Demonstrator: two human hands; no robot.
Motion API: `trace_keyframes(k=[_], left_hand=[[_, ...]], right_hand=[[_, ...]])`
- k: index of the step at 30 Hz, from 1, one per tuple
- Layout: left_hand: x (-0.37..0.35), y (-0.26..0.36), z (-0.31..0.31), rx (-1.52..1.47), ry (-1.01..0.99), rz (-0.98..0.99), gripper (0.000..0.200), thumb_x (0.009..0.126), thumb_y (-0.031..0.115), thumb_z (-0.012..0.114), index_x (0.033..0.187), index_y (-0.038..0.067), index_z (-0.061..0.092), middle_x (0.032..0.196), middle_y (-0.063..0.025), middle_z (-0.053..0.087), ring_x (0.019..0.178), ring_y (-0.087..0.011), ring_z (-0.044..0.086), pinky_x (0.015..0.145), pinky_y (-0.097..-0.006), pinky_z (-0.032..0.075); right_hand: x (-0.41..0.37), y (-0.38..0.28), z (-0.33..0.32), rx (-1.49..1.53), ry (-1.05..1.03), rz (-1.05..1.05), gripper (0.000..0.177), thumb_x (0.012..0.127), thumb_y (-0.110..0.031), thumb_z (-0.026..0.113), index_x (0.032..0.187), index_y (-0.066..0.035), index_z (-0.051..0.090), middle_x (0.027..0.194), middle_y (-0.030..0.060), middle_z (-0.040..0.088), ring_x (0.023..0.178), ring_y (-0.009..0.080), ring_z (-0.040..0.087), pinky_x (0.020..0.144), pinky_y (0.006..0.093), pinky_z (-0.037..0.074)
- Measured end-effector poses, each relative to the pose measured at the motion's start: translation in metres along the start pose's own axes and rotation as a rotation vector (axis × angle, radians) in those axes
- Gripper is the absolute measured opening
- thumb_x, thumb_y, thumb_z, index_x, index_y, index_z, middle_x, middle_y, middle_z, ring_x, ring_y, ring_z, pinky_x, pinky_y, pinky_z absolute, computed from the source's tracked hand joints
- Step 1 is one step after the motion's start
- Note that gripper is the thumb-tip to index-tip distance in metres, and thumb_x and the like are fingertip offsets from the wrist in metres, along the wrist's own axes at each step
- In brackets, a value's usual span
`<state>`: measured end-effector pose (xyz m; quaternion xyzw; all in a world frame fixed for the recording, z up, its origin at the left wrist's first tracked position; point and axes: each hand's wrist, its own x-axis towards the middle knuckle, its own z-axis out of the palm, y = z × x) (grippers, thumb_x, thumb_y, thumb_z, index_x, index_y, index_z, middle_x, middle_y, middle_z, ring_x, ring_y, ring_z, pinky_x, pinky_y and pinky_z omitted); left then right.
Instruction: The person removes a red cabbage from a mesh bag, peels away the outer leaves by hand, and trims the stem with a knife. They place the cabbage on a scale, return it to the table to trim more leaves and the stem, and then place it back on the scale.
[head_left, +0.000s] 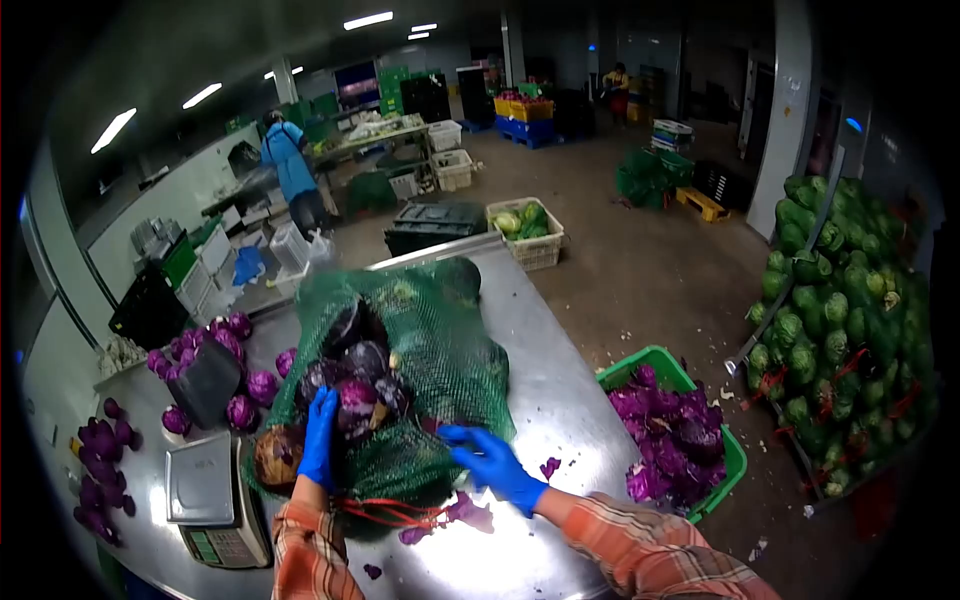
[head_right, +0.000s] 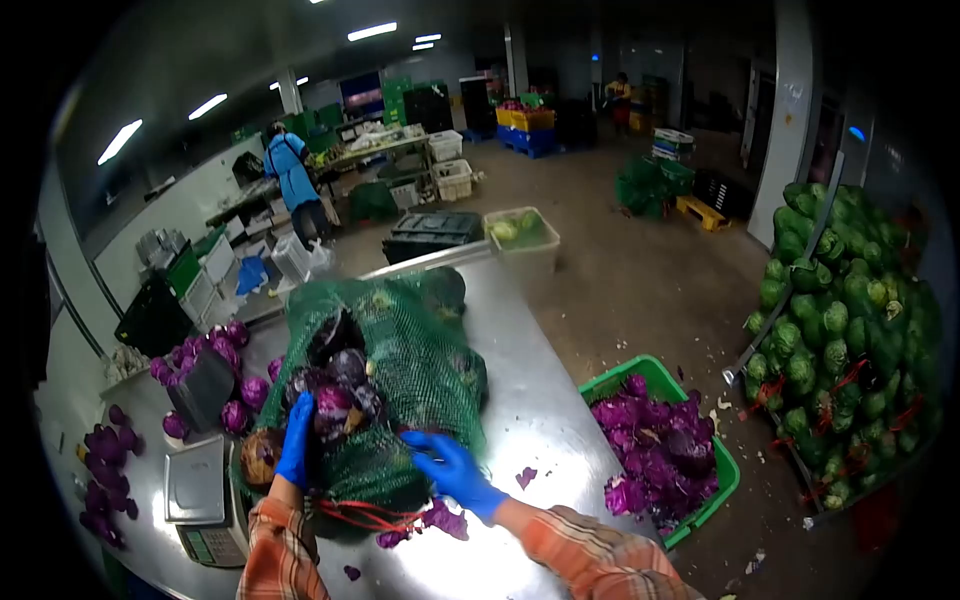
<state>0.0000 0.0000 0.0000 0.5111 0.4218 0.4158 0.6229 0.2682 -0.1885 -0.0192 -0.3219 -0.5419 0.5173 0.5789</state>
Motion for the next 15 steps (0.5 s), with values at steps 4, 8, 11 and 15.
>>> trace_keyframes(k=[4,8,11,15], left_hand=[[0.011,-0.009,0.041,-0.163,-0.084,-0.044,0.058,0.097,0.049,0.043,0.133,0.005,0.050,0.126,-0.0099,0.059,0.110,-0.0217,0.060,0.095,-0.0353,0.049],[0.035,-0.016,-0.001,-0.158,-0.045,-0.060,0.055,0.094,0.045,0.052,0.130,0.004,0.053,0.127,-0.0072,0.059,0.112,-0.0201,0.058,0.097,-0.0337,0.047],[0.027,-0.026,-0.002,-0.091,0.041,0.002,0.051,0.095,0.040,0.054,0.129,0.002,0.052,0.123,-0.0075,0.056,0.113,-0.0186,0.052,0.099,-0.0331,0.041],[-0.027,-0.003,0.036,0.137,0.197,0.318,0.065,0.091,0.034,0.062,0.141,0.001,0.037,0.141,-0.0143,0.043,0.131,-0.0258,0.039,0.110,-0.0360,0.029]], right_hand=[[0.060,-0.043,0.014,-0.145,0.142,0.287,0.060,0.093,-0.031,0.059,0.146,-0.017,0.034,0.103,0.0054,0.060,0.056,0.0070,0.046,0.047,0.0245,0.043],[0.111,0.007,0.041,-0.092,0.168,0.479,0.073,0.089,-0.046,0.060,0.148,-0.016,0.028,0.109,0.0140,0.060,0.050,0.0145,0.049,0.043,0.0303,0.044],[0.113,0.030,0.052,-0.031,0.185,0.530,0.066,0.091,-0.049,0.057,0.143,-0.016,0.035,0.084,0.0095,0.061,0.045,0.0139,0.049,0.040,0.0278,0.043],[0.089,0.009,0.056,-0.066,0.190,0.491,0.067,0.092,-0.044,0.059,0.147,-0.017,0.031,0.082,0.0052,0.059,0.044,0.0104,0.047,0.038,0.0263,0.039]])
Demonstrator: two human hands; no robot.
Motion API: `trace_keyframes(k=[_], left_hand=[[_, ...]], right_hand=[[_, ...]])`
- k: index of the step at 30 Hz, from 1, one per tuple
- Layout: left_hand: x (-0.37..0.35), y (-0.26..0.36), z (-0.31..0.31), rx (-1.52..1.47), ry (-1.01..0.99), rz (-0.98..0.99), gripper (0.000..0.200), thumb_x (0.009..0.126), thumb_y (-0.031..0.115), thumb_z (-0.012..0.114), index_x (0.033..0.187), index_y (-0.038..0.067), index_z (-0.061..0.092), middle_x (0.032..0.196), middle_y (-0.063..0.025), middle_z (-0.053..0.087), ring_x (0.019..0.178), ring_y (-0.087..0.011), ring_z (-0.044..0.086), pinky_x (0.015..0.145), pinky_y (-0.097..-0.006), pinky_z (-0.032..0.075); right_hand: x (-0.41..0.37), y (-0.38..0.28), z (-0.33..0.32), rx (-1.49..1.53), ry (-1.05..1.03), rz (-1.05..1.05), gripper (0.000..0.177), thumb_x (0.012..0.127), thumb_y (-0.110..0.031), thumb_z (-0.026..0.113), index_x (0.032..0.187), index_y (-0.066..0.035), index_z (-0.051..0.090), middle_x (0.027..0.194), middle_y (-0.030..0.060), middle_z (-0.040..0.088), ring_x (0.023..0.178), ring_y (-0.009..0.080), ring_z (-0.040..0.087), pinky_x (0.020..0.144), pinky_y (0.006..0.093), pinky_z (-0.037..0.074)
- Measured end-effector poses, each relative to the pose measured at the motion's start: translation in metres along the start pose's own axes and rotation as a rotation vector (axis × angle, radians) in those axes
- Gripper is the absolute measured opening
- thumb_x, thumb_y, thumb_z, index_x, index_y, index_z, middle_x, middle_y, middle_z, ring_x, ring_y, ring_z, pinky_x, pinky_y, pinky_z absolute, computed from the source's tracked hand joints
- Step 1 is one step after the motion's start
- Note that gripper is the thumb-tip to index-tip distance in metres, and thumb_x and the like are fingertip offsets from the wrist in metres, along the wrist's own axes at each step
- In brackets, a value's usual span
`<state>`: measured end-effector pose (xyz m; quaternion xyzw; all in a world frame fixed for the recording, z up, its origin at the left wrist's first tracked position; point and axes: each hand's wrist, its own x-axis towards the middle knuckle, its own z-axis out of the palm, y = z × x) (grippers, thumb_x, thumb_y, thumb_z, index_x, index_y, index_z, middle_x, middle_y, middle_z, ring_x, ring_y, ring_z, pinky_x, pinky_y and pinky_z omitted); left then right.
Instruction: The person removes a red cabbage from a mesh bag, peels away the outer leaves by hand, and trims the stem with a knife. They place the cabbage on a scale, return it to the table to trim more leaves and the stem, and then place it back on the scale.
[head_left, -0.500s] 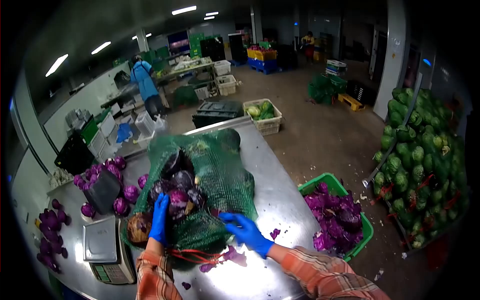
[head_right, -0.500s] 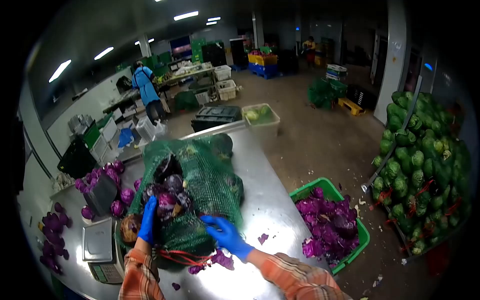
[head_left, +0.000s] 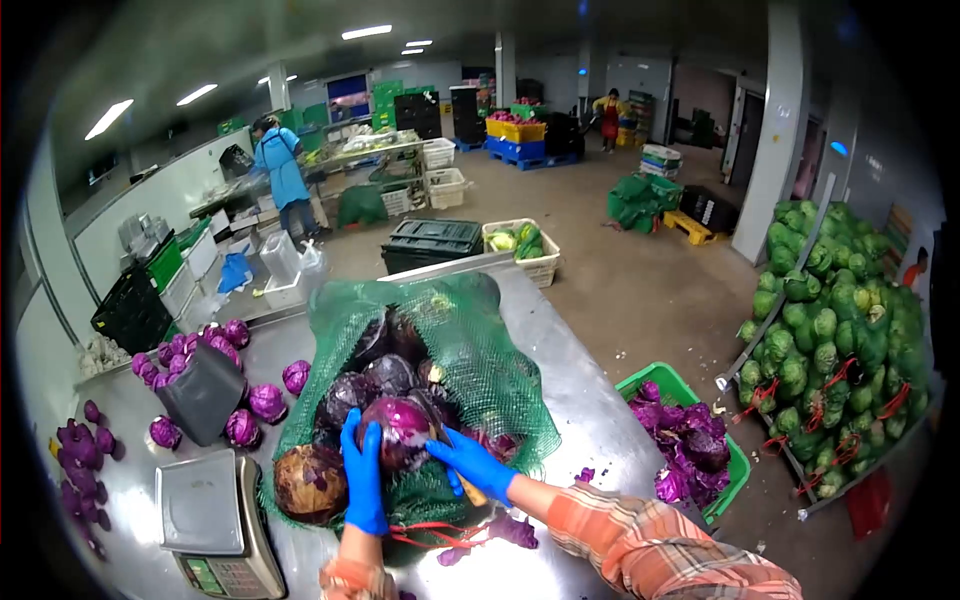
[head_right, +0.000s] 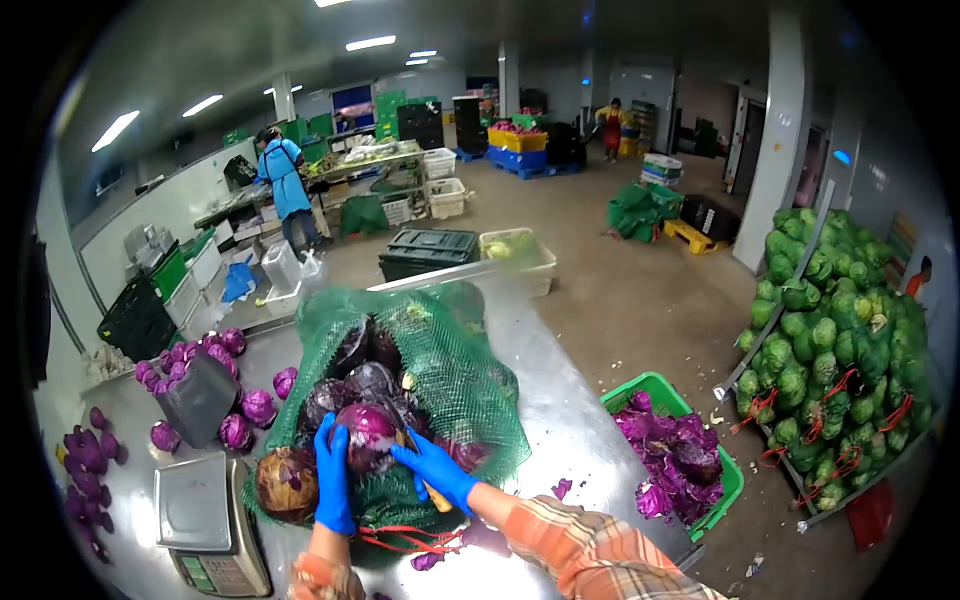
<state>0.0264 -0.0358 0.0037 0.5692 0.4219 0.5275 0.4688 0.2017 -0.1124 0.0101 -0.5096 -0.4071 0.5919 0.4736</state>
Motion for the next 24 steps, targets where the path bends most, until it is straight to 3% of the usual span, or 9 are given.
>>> trace_keyframes(k=[3,6,11,15,16,18,19,23,24], left_hand=[[-0.051,0.047,0.013,-0.020,0.035,0.184,0.079,0.084,0.042,0.067,0.143,0.002,0.034,0.147,-0.0133,0.034,0.135,-0.0271,0.033,0.113,-0.0400,0.024],[-0.107,0.085,0.039,-0.026,0.003,0.357,0.097,0.077,0.051,0.071,0.148,0.004,0.024,0.147,-0.0137,0.031,0.134,-0.0288,0.033,0.113,-0.0434,0.023],[-0.189,0.036,0.068,0.259,-0.226,0.496,0.096,0.082,0.050,0.066,0.149,0.000,0.019,0.138,-0.0144,0.042,0.123,-0.0259,0.046,0.106,-0.0382,0.035],[-0.248,0.029,0.116,0.303,-0.685,-0.023,0.091,0.082,0.037,0.068,0.149,0.000,0.018,0.139,-0.0171,0.042,0.125,-0.0250,0.045,0.107,-0.0358,0.034],[-0.260,0.030,0.123,0.336,-0.772,-0.099,0.091,0.082,0.034,0.068,0.149,0.000,0.017,0.140,-0.0178,0.042,0.125,-0.0247,0.045,0.107,-0.0353,0.034],[-0.279,0.032,0.130,0.400,-0.879,-0.203,0.089,0.082,0.027,0.068,0.149,0.000,0.017,0.140,-0.0192,0.041,0.126,-0.0242,0.045,0.108,-0.0341,0.033],[-0.286,0.031,0.127,0.425,-0.906,-0.256,0.089,0.082,0.024,0.069,0.149,-0.001,0.016,0.140,-0.0198,0.041,0.126,-0.0240,0.045,0.108,-0.0335,0.033],[-0.297,0.020,0.098,0.414,-0.852,-0.388,0.088,0.082,0.011,0.070,0.149,-0.001,0.015,0.141,-0.0225,0.041,0.128,-0.0230,0.044,0.109,-0.0311,0.032],[-0.302,-0.010,0.085,0.344,-0.778,-0.298,0.090,0.078,0.015,0.074,0.149,0.001,0.020,0.141,-0.0191,0.039,0.127,-0.0252,0.043,0.108,-0.0361,0.033]], right_hand=[[-0.045,-0.029,-0.018,-0.010,-0.087,-0.077,0.073,0.091,-0.035,0.063,0.151,-0.018,0.024,0.110,0.0061,0.058,0.044,0.0092,0.047,0.039,0.0250,0.040],[-0.101,-0.048,-0.052,-0.147,-0.135,-0.060,0.076,0.089,-0.027,0.067,0.151,-0.019,0.023,0.119,0.0072,0.057,0.050,0.0063,0.050,0.042,0.0214,0.042],[-0.171,0.033,-0.108,-0.134,-0.149,-0.031,0.065,0.088,-0.028,0.065,0.145,-0.018,0.038,0.103,0.0051,0.064,0.055,0.0050,0.051,0.042,0.0205,0.043],[-0.240,0.094,-0.117,0.030,-0.023,0.178,0.066,0.087,-0.036,0.065,0.142,-0.007,0.042,0.137,0.0089,0.051,0.112,0.0182,0.053,0.091,0.0300,0.047],[-0.255,0.105,-0.113,-0.043,-0.026,0.243,0.068,0.087,-0.038,0.065,0.141,-0.004,0.041,0.133,0.0094,0.053,0.110,0.0193,0.054,0.088,0.0310,0.049],[-0.282,0.118,-0.095,0.016,0.035,-0.001,0.062,0.089,-0.039,0.066,0.144,-0.022,0.043,0.097,0.0048,0.065,0.074,0.0107,0.057,0.066,0.0243,0.046],[-0.288,0.124,-0.089,0.006,0.085,0.146,0.052,0.092,-0.036,0.062,0.137,-0.011,0.051,0.092,0.0033,0.064,0.075,0.0113,0.057,0.068,0.0252,0.047],[-0.289,0.160,-0.114,0.194,0.092,0.116,0.050,0.087,-0.036,0.063,0.129,-0.010,0.055,0.095,0.0060,0.062,0.080,0.0140,0.060,0.062,0.0319,0.051],[-0.285,0.165,-0.123,0.167,0.072,0.171,0.049,0.086,-0.035,0.062,0.126,-0.009,0.053,0.099,0.0074,0.061,0.080,0.0164,0.060,0.063,0.0340,0.051]])
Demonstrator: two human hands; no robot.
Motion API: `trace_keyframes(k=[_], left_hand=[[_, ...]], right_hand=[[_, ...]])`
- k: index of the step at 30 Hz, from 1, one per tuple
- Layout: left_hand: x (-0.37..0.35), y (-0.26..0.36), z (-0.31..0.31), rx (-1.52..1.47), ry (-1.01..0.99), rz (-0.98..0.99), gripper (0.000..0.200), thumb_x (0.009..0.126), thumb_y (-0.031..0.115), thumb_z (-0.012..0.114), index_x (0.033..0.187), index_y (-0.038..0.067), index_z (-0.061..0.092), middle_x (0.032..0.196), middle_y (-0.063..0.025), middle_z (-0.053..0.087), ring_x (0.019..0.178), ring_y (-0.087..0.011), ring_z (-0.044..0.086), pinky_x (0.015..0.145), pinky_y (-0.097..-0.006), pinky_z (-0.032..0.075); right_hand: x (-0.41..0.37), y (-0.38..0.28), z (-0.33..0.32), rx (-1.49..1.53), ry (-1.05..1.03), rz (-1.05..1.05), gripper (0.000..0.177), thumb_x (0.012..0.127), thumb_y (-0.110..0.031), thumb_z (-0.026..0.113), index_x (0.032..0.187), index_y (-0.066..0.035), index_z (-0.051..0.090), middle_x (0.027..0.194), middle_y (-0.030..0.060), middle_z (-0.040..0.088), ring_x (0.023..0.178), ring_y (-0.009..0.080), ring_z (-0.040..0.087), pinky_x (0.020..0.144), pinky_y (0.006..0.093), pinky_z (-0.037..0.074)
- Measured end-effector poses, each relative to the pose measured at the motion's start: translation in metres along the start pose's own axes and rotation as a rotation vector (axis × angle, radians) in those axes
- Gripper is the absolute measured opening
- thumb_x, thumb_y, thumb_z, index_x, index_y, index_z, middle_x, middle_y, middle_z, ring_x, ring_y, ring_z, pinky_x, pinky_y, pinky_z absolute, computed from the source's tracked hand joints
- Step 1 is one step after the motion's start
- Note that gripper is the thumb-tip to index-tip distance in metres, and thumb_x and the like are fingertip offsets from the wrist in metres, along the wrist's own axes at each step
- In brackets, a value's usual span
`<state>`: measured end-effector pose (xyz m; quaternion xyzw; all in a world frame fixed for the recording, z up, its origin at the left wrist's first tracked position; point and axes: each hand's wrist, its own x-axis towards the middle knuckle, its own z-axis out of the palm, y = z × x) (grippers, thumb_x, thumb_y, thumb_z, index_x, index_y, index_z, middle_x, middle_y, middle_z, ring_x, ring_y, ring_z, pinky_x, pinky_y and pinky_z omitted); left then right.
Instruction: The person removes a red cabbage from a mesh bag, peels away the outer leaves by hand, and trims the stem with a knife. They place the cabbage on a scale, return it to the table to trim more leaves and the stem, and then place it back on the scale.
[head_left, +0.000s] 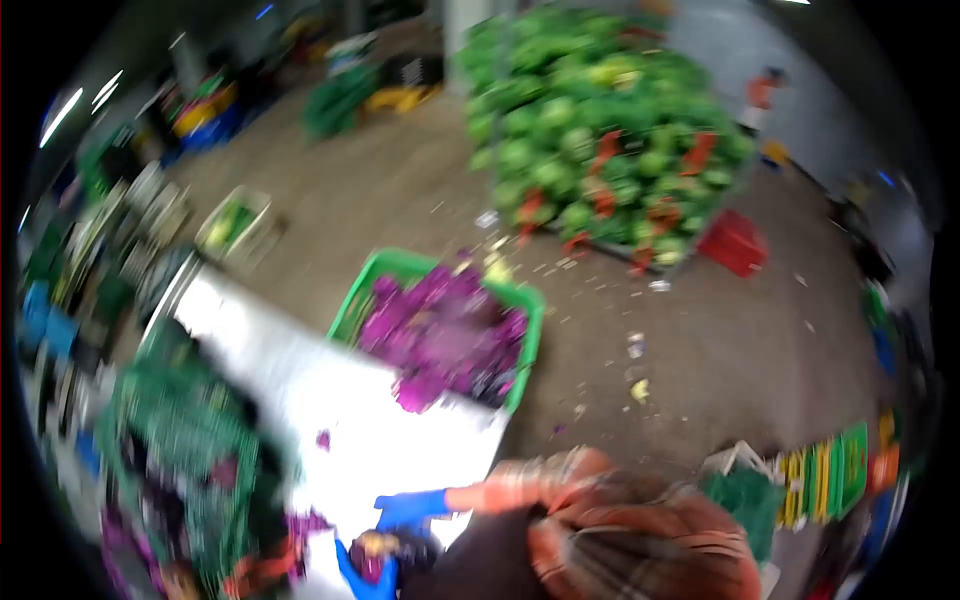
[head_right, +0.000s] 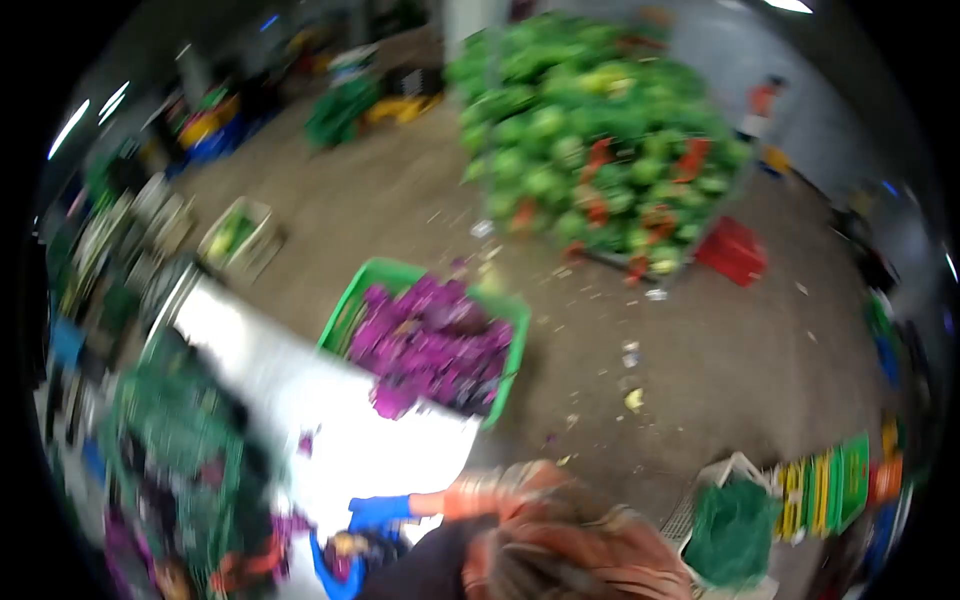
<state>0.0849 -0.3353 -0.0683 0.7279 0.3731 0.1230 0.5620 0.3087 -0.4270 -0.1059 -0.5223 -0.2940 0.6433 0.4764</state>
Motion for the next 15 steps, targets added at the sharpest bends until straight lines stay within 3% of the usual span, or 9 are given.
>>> trace_keyframes(k=[1,2,3,6,7,12,14,15], left_hand=[[0.000,-0.033,0.000,-0.037,0.079,0.100,0.093,0.073,0.020,0.079,0.148,0.003,0.026,0.141,-0.0156,0.038,0.125,-0.0273,0.043,0.107,-0.0410,0.035],[-0.006,-0.016,0.011,-0.083,0.138,-0.023,0.090,0.073,0.008,0.076,0.148,0.005,0.026,0.141,-0.0149,0.039,0.127,-0.0274,0.042,0.108,-0.0404,0.035],[-0.014,0.026,0.019,-0.199,0.153,-0.085,0.090,0.074,0.007,0.076,0.149,0.006,0.025,0.142,-0.0145,0.037,0.128,-0.0264,0.041,0.108,-0.0386,0.034],[-0.026,0.019,0.014,-0.382,0.128,-0.084,0.098,0.072,0.004,0.076,0.152,0.010,0.018,0.146,-0.0138,0.034,0.129,-0.0263,0.040,0.108,-0.0386,0.037],[-0.031,0.021,0.013,-0.411,0.159,-0.111,0.100,0.071,0.004,0.076,0.152,0.011,0.017,0.146,-0.0135,0.034,0.129,-0.0265,0.040,0.108,-0.0386,0.037],[-0.041,0.032,0.033,-0.543,0.366,-0.098,0.092,0.076,0.008,0.072,0.152,0.012,0.019,0.147,-0.0132,0.033,0.131,-0.0267,0.039,0.109,-0.0381,0.035],[-0.039,0.025,0.046,-0.549,0.452,-0.088,0.091,0.079,0.015,0.073,0.151,0.010,0.019,0.148,-0.0134,0.031,0.132,-0.0264,0.037,0.111,-0.0379,0.032],[-0.034,0.014,0.054,-0.474,0.512,-0.067,0.091,0.079,0.016,0.074,0.151,0.010,0.019,0.149,-0.0138,0.030,0.133,-0.0268,0.036,0.111,-0.0378,0.031]], right_hand=[[0.004,0.003,-0.010,-0.031,-0.014,0.056,0.048,0.085,-0.034,0.061,0.124,-0.009,0.052,0.102,0.0089,0.059,0.081,0.0188,0.060,0.063,0.0361,0.051],[0.009,0.006,-0.020,-0.062,-0.030,0.111,0.047,0.084,-0.034,0.060,0.122,-0.008,0.051,0.106,0.0103,0.058,0.081,0.0212,0.061,0.064,0.0382,0.052],[0.014,0.007,-0.033,-0.057,-0.073,0.180,0.047,0.085,-0.028,0.060,0.128,-0.013,0.048,0.106,0.0039,0.054,0.071,0.0138,0.054,0.059,0.0316,0.051],[0.044,0.007,-0.060,0.018,-0.193,0.218,0.038,0.085,-0.029,0.066,0.119,-0.015,0.058,0.102,0.0047,0.059,0.061,0.0115,0.052,0.052,0.0272,0.048],[0.045,-0.009,-0.068,-0.032,-0.157,0.229,0.039,0.084,-0.033,0.062,0.119,-0.016,0.060,0.098,0.0056,0.061,0.069,0.0147,0.054,0.059,0.0299,0.050],[0.038,-0.040,-0.164,0.155,0.275,0.167,0.041,0.086,-0.027,0.065,0.124,-0.013,0.059,0.073,0.0034,0.060,0.052,0.0141,0.055,0.043,0.0261,0.043],[0.020,-0.040,-0.199,0.199,0.565,0.001,0.036,0.088,-0.025,0.063,0.122,-0.014,0.059,0.071,0.0002,0.057,0.054,0.0129,0.055,0.048,0.0263,0.049],[0.016,-0.047,-0.206,0.157,0.574,-0.071,0.037,0.089,-0.024,0.061,0.125,-0.015,0.057,0.070,-0.0008,0.055,0.052,0.0112,0.052,0.046,0.0250,0.047]])
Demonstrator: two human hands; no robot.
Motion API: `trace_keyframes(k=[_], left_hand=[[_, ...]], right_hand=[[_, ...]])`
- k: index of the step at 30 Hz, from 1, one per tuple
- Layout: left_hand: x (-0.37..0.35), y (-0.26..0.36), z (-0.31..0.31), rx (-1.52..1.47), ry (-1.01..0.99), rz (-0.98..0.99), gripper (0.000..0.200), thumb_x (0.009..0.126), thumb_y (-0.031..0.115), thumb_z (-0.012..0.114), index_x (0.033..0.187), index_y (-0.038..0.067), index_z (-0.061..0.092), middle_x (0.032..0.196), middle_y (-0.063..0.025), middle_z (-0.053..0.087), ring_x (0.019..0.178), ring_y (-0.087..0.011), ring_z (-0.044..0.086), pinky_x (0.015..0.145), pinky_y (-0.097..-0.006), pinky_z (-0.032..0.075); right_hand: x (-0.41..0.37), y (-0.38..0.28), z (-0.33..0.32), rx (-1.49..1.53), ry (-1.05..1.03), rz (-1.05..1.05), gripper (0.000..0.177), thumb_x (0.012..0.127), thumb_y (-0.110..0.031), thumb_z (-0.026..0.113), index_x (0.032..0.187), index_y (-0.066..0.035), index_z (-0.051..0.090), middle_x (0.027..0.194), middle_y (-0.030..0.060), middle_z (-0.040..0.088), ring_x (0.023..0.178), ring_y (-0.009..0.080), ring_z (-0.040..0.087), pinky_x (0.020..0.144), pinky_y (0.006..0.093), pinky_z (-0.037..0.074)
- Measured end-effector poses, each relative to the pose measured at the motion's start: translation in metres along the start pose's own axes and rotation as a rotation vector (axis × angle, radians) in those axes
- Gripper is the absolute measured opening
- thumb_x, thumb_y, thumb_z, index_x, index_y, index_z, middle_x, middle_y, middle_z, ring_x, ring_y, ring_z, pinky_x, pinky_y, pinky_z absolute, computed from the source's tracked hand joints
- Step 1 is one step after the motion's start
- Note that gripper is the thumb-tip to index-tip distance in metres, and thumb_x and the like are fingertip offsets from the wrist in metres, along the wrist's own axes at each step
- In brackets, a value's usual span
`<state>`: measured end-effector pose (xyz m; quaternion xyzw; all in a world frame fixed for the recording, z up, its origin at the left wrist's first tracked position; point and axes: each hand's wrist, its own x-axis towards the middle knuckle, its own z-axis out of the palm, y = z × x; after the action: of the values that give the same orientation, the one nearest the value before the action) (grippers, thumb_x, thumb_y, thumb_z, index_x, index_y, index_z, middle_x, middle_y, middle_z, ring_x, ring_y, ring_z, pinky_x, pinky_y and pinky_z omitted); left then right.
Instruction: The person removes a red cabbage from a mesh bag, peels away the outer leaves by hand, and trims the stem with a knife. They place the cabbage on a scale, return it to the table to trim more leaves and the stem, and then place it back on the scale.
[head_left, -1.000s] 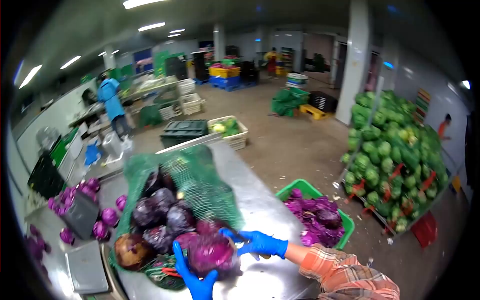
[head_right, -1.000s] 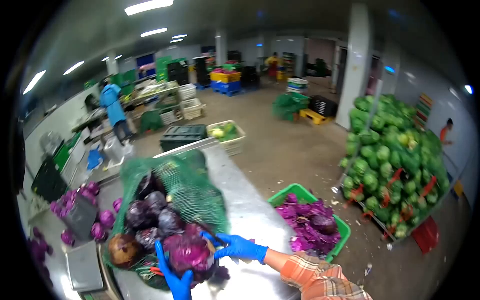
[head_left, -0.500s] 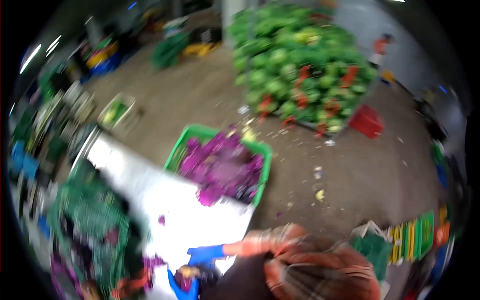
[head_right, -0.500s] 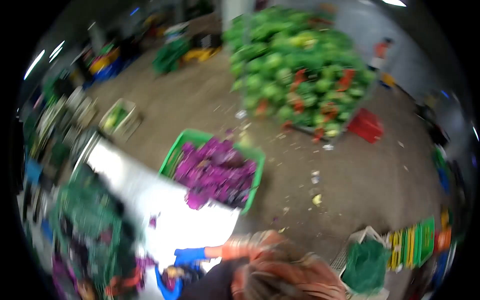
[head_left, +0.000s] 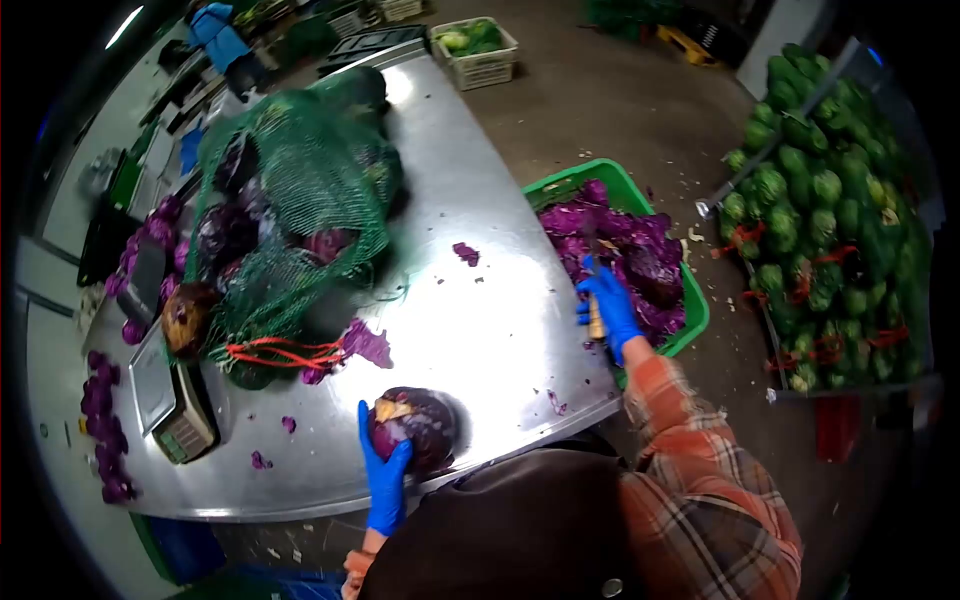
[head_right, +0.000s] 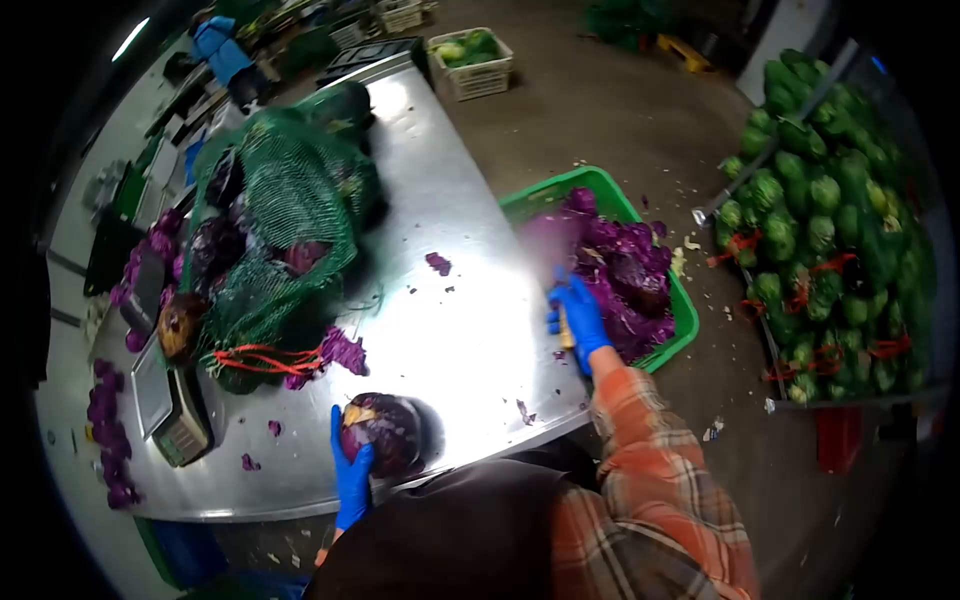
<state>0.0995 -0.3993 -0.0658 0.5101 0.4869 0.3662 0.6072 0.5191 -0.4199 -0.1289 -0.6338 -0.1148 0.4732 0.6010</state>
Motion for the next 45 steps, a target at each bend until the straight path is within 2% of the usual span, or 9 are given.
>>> trace_keyframes(k=[2,4,5,9,11,14,19,23,45], left_hand=[[0.005,0.002,0.020,0.046,0.068,0.051,0.090,0.080,0.017,0.074,0.151,0.010,0.019,0.149,-0.0152,0.029,0.134,-0.0277,0.034,0.112,-0.0374,0.029],[0.011,0.001,0.022,0.068,0.064,0.034,0.090,0.080,0.016,0.074,0.151,0.010,0.019,0.149,-0.0154,0.029,0.134,-0.0278,0.034,0.111,-0.0377,0.030],[0.019,0.001,0.030,0.074,0.044,0.028,0.090,0.080,0.015,0.074,0.151,0.010,0.020,0.149,-0.0156,0.030,0.133,-0.0278,0.035,0.111,-0.0379,0.031],[0.027,0.019,0.046,0.093,0.008,-0.029,0.096,0.075,0.010,0.077,0.151,0.011,0.019,0.146,-0.0158,0.033,0.128,-0.0279,0.041,0.106,-0.0378,0.038],[0.036,0.012,0.046,0.157,-0.054,0.001,0.097,0.074,0.011,0.078,0.151,0.010,0.019,0.145,-0.0160,0.034,0.128,-0.0282,0.042,0.106,-0.0378,0.039],[0.034,0.019,0.055,0.255,-0.029,0.010,0.101,0.070,0.017,0.082,0.150,0.009,0.021,0.142,-0.0173,0.036,0.127,-0.0298,0.043,0.105,-0.0384,0.041],[0.039,0.031,0.068,0.484,-0.053,0.092,0.108,0.067,0.025,0.086,0.149,0.005,0.020,0.143,-0.0171,0.034,0.128,-0.0310,0.042,0.107,-0.0407,0.038],[0.040,0.040,0.078,0.512,-0.071,0.102,0.114,0.063,0.028,0.088,0.149,0.002,0.017,0.142,-0.0185,0.035,0.127,-0.0312,0.043,0.106,-0.0409,0.039],[0.074,0.053,0.092,0.802,-0.134,0.019,0.123,0.057,0.042,0.088,0.143,-0.009,0.017,0.132,-0.0279,0.042,0.118,-0.0409,0.046,0.098,-0.0459,0.041]], right_hand=[[-0.001,-0.005,0.017,-0.035,-0.004,-0.027,0.042,0.093,-0.017,0.052,0.135,-0.020,0.050,0.069,-0.0042,0.049,0.049,0.0057,0.042,0.041,0.0219,0.040],[0.026,0.051,0.049,0.159,-0.422,-0.011,0.047,0.092,-0.009,0.048,0.139,-0.014,0.046,0.075,-0.0057,0.049,0.052,0.0046,0.040,0.044,0.0212,0.038],[0.004,0.040,0.084,-0.255,-0.400,0.057,0.048,0.092,-0.010,0.048,0.139,-0.010,0.044,0.079,-0.0033,0.050,0.056,0.0058,0.043,0.047,0.0215,0.041],[-0.026,0.016,0.148,-0.394,-0.600,0.101,0.047,0.093,-0.021,0.053,0.138,-0.008,0.045,0.086,0.0017,0.056,0.055,0.0081,0.048,0.048,0.0240,0.046],[0.015,0.039,0.138,-0.191,-0.628,0.119,0.037,0.094,-0.030,0.052,0.127,-0.011,0.053,0.080,-0.0018,0.054,0.052,0.0062,0.047,0.044,0.0232,0.043],[0.058,0.021,0.096,-0.248,-0.249,0.231,0.032,0.097,-0.037,0.047,0.070,-0.021,0.048,0.052,-0.0041,0.039,0.042,0.0086,0.041,0.036,0.0255,0.034],[-0.026,0.029,0.076,-0.692,-0.541,-0.685,0.022,0.094,-0.026,0.053,0.095,-0.004,0.056,0.079,0.0148,0.062,0.066,0.0283,0.062,0.063,0.0399,0.050],[-0.100,0.030,0.087,-0.923,-0.739,-0.386,0.021,0.092,-0.020,0.051,0.109,-0.008,0.052,0.092,0.0205,0.063,0.083,0.0420,0.061,0.070,0.0483,0.049],[-0.117,-0.014,0.088,-1.400,-0.681,-0.670,0.014,0.083,-0.007,0.052,0.095,-0.006,0.046,0.072,0.0133,0.053,0.051,0.0289,0.059,0.046,0.0394,0.049]])
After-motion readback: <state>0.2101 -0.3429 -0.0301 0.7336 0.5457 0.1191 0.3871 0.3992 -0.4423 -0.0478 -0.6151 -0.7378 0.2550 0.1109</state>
